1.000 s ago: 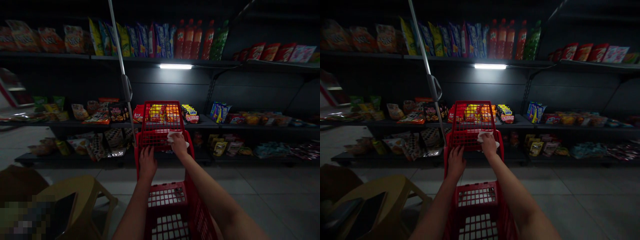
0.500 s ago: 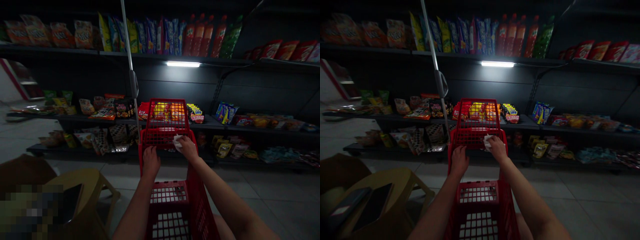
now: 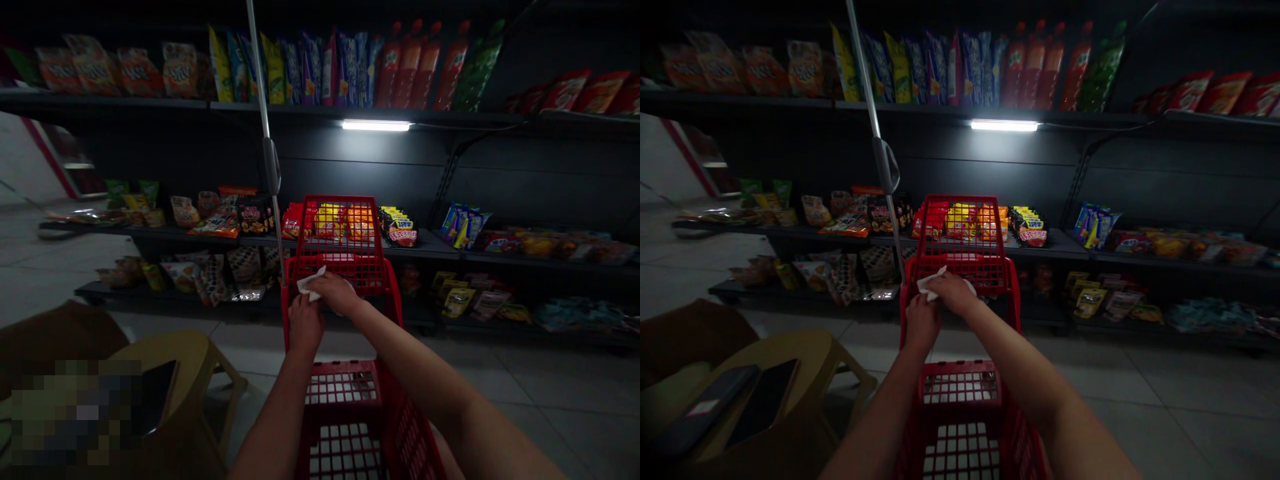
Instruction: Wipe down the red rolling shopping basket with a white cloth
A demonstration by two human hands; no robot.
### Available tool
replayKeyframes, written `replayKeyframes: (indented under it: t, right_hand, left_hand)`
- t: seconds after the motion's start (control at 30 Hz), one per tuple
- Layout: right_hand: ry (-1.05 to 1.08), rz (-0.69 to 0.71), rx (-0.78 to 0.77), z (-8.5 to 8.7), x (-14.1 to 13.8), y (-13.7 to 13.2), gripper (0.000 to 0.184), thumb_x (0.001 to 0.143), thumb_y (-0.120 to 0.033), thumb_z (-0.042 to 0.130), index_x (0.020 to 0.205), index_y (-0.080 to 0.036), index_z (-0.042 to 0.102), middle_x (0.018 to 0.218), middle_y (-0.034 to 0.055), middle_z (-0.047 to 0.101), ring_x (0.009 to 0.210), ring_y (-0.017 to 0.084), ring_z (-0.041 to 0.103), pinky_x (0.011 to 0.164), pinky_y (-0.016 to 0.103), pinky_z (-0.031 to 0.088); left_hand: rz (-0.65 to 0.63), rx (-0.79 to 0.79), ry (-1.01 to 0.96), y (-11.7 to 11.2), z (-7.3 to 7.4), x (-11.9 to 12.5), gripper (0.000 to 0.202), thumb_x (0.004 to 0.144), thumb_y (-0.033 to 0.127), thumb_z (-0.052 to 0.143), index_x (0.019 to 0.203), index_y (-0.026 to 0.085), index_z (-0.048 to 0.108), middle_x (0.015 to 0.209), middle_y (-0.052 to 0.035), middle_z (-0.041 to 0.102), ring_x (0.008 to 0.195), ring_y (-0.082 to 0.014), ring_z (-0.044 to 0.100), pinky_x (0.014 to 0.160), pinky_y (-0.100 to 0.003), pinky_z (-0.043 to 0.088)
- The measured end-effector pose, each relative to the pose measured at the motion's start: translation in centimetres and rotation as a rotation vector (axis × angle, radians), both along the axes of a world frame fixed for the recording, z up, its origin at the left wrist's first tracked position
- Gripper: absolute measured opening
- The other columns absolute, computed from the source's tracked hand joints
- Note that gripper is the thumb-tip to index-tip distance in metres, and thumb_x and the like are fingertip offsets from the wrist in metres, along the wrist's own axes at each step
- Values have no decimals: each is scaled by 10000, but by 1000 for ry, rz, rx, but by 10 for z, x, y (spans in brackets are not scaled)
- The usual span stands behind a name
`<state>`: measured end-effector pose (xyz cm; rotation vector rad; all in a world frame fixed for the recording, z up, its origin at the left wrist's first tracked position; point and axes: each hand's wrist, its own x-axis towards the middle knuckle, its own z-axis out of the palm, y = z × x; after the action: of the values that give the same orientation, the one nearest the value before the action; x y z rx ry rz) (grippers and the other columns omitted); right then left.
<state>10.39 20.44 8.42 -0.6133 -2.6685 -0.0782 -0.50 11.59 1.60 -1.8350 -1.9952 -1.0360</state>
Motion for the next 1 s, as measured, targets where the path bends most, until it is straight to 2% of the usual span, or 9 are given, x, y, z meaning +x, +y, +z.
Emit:
replayKeyframes:
  t: [0.13, 0.2, 0.27, 0.37, 0.47, 0.57, 0.7, 0.87, 1.0]
  right_hand:
    - [64, -183, 61, -10, 59, -6, 334, 879, -175, 641, 1206, -243, 651, 1247, 41, 669, 1131, 228, 543, 962, 340, 446]
    - [100, -268, 95, -15, 66, -13, 325, 869, -155, 649, 1187, -226, 651, 1244, 56, 665, 1103, 237, 543, 947, 356, 453]
    - [102, -246, 122, -19, 49, -20, 298, 898, -157, 612, 1188, -215, 645, 1240, 62, 662, 1085, 229, 545, 953, 361, 448]
    - [33, -132, 121, -25, 2, -26, 263, 959, -207, 541, 1202, -213, 641, 1248, 47, 659, 1085, 216, 549, 917, 348, 462]
    - [-36, -126, 140, -30, -25, -25, 258, 975, -236, 520, 1194, -204, 652, 1309, 45, 630, 1116, 239, 539, 869, 364, 474]
    - [-77, -122, 177, -33, -9, -25, 271, 982, -223, 498, 1212, -211, 641, 1347, 45, 605, 1157, 249, 516, 899, 390, 462]
    - [-105, -152, 163, -34, 21, -32, 286, 991, -239, 488, 1246, -284, 611, 1390, 7, 568, 1217, 232, 483, 959, 390, 433]
    - [-151, -210, 142, -29, -2, -37, 274, 1001, -198, 435, 1184, -176, 637, 1179, 80, 659, 1117, 242, 522, 902, 383, 453]
    - [-148, -180, 147, -26, -2, -37, 246, 990, -195, 465, 1166, -172, 635, 1176, 81, 647, 1076, 235, 524, 854, 364, 472]
  left_hand:
    - [-44, 190, -195, 3, 4, 2, 285, 753, 14, 493, 948, 197, 592, 997, -100, 601, 984, -279, 559, 881, -460, 471]
    - [-76, 319, -283, 6, 7, 3, 312, 754, -4, 460, 973, 201, 549, 1019, -99, 577, 1017, -263, 549, 921, -446, 468]
    - [-131, 448, -341, 8, 10, 3, 362, 765, -10, 433, 1045, 203, 521, 1130, -114, 560, 1123, -254, 523, 988, -445, 446]
    - [-181, 570, -396, 11, 12, 1, 398, 779, -11, 406, 1098, 205, 504, 1270, -129, 524, 1243, -241, 475, 1068, -462, 392]
    - [-138, 576, -434, 12, 12, -5, 380, 785, -5, 403, 1091, 200, 499, 1288, -138, 525, 1259, -238, 469, 1090, -472, 366]
    - [-130, 545, -443, 12, 10, -9, 365, 775, 8, 410, 1073, 201, 495, 1267, -134, 538, 1253, -239, 477, 1087, -468, 368]
    - [-119, 504, -468, 13, 9, -9, 324, 772, 18, 400, 1017, 207, 495, 1236, -125, 560, 1230, -234, 497, 1082, -459, 375]
    - [-141, 419, -425, 15, 10, -5, 272, 771, 36, 426, 961, 222, 482, 1206, -110, 592, 1185, -239, 537, 1065, -467, 399]
    - [-153, 416, -420, 15, 9, -7, 256, 765, 36, 417, 927, 226, 471, 1181, -108, 606, 1158, -226, 552, 1046, -446, 424]
